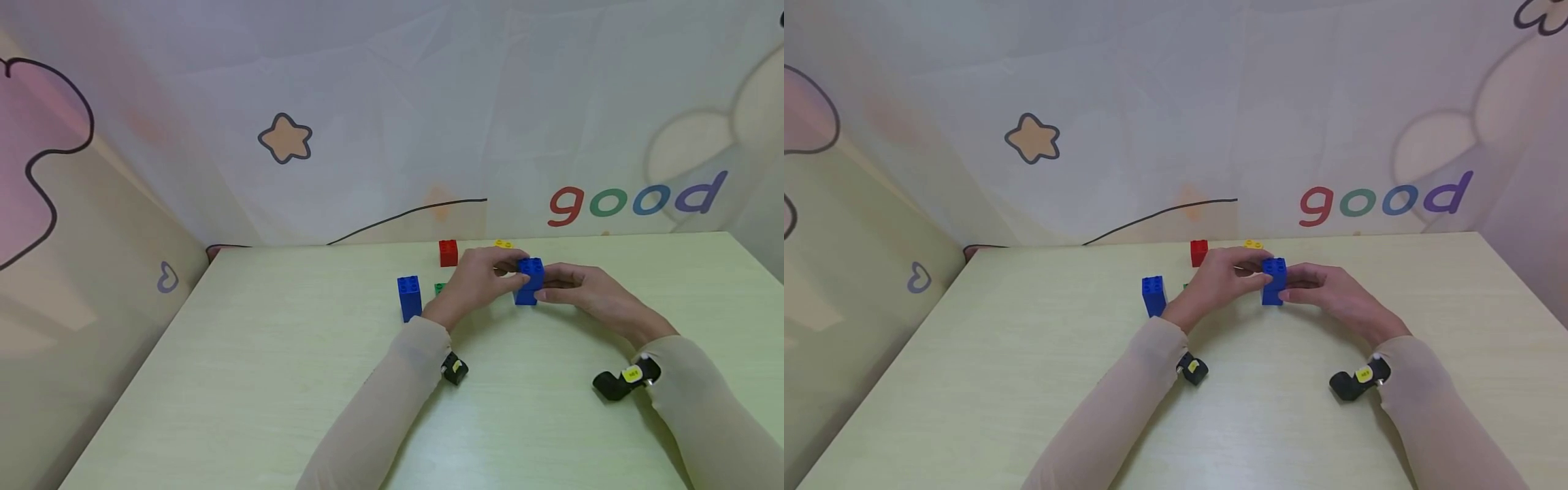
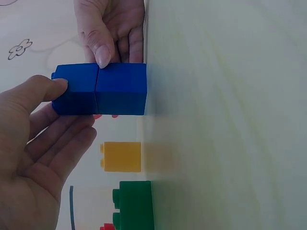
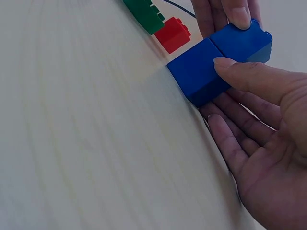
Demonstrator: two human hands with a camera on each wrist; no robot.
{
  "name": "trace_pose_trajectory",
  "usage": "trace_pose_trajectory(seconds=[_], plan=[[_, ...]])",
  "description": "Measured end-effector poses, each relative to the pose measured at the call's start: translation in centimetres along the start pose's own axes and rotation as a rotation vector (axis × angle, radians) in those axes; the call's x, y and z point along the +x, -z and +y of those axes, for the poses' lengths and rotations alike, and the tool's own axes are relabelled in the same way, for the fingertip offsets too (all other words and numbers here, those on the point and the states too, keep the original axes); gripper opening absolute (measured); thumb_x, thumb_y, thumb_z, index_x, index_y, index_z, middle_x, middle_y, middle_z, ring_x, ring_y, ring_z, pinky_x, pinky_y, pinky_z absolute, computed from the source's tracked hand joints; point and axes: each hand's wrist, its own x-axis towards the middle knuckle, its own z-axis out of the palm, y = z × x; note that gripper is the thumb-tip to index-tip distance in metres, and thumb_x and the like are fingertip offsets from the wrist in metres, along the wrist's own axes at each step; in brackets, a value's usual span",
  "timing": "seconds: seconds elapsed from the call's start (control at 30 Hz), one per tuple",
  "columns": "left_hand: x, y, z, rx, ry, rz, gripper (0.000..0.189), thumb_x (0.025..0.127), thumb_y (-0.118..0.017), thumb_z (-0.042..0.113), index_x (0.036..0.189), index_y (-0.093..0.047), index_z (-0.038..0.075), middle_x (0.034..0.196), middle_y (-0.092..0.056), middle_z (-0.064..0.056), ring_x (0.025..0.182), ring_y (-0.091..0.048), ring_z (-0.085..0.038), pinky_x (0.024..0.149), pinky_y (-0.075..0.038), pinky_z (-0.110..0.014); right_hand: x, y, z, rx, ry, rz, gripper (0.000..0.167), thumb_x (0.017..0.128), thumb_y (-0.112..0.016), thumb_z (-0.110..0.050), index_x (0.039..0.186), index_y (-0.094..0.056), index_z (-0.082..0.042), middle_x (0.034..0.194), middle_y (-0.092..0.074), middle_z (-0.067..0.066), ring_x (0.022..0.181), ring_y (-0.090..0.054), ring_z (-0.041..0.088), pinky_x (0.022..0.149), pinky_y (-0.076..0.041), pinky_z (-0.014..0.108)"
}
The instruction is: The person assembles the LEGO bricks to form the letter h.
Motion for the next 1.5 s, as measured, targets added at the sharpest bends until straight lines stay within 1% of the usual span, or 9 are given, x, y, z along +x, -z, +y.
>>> trace_pose_trajectory(seconds=[0.2, 0.33, 0.57, 0.67, 0.9, 1.07, 1.4, 1.5], plan=[[0.02, 0.04, -0.01, 0.004, 0.021, -0.002, 0.037, 0.103, -0.075, 0.02, 0.138, -0.072, 0.011, 0.118, -0.077, -0.001, 0.101, -0.066, -0.002, 0.089, -0.05, -0.009, 0.07, -0.05, 0.0, -0.004, 0.002, -0.001, 0.064, 0.103, -0.072, -0.04, 0.152, -0.053, -0.004, 0.146, -0.06, 0.022, 0.139, -0.05, 0.043, 0.116, -0.03, 0.072], [-0.08, 0.14, 0.0, 0.003, 0.019, 0.008, 0.037, 0.102, -0.075, 0.02, 0.138, -0.072, 0.01, 0.118, -0.077, -0.002, 0.101, -0.067, -0.003, 0.088, -0.05, -0.01, 0.15, -0.08, -0.25, 0.002, -0.005, -0.003, 0.063, 0.103, -0.072, -0.042, 0.15, -0.054, -0.005, 0.146, -0.06, 0.021, 0.139, -0.05, 0.042, 0.117, -0.029, 0.072], [-0.14, 0.05, 0.05, -0.002, 0.004, 0.014, 0.037, 0.102, -0.075, 0.018, 0.138, -0.071, 0.008, 0.119, -0.077, -0.004, 0.101, -0.069, -0.005, 0.088, -0.05, -0.01, 0.24, -0.01, -0.13, -0.006, -0.003, -0.004, 0.065, 0.104, -0.071, -0.04, 0.153, -0.051, -0.002, 0.148, -0.058, 0.023, 0.14, -0.049, 0.044, 0.116, -0.03, 0.073], [-0.13, -0.01, 0.17, 0.016, 0.002, 0.012, 0.038, 0.103, -0.074, 0.019, 0.139, -0.071, 0.008, 0.12, -0.077, -0.005, 0.103, -0.069, -0.006, 0.088, -0.05, -0.009, 0.25, 0.01, -0.14, 0.0, -0.007, -0.003, 0.065, 0.104, -0.071, -0.039, 0.153, -0.051, -0.002, 0.148, -0.058, 0.023, 0.14, -0.049, 0.043, 0.117, -0.029, 0.072], [-0.06, 0.03, 0.55, 0.11, -0.003, 0.001, 0.039, 0.104, -0.073, 0.021, 0.141, -0.069, 0.01, 0.124, -0.076, -0.003, 0.11, -0.071, -0.012, 0.09, -0.049, -0.01, 0.35, 0.11, -0.15, 0.008, -0.01, -0.002, 0.064, 0.104, -0.071, -0.037, 0.154, -0.05, -0.002, 0.148, -0.058, 0.024, 0.14, -0.049, 0.043, 0.117, -0.029, 0.073], [-0.1, 0.19, 0.72, 0.148, -0.01, -0.009, 0.04, 0.104, -0.072, 0.022, 0.142, -0.069, 0.011, 0.125, -0.076, -0.003, 0.111, -0.07, -0.012, 0.09, -0.049, -0.01, 0.37, 0.09, -0.21, 0.016, -0.013, -0.005, 0.065, 0.105, -0.07, -0.036, 0.155, -0.048, -0.001, 0.149, -0.057, 0.025, 0.14, -0.049, 0.044, 0.117, -0.029, 0.072], [0.0, 0.27, 0.86, 0.176, -0.029, -0.038, 0.041, 0.104, -0.072, 0.024, 0.143, -0.068, 0.01, 0.126, -0.076, -0.004, 0.112, -0.07, -0.013, 0.091, -0.048, -0.009, 0.25, 0.11, -0.07, 0.01, -0.002, -0.007, 0.066, 0.104, -0.071, -0.037, 0.155, -0.049, -0.002, 0.148, -0.058, 0.024, 0.14, -0.05, 0.043, 0.117, -0.03, 0.072], [-0.04, 0.17, 0.81, 0.175, -0.015, -0.043, 0.042, 0.104, -0.072, 0.024, 0.143, -0.068, 0.01, 0.126, -0.076, -0.004, 0.113, -0.07, -0.015, 0.091, -0.048, -0.009, 0.24, 0.05, 0.05, 0.013, -0.006, -0.007, 0.065, 0.104, -0.071, -0.037, 0.154, -0.05, -0.002, 0.148, -0.059, 0.023, 0.139, -0.05, 0.043, 0.117, -0.03, 0.071]])
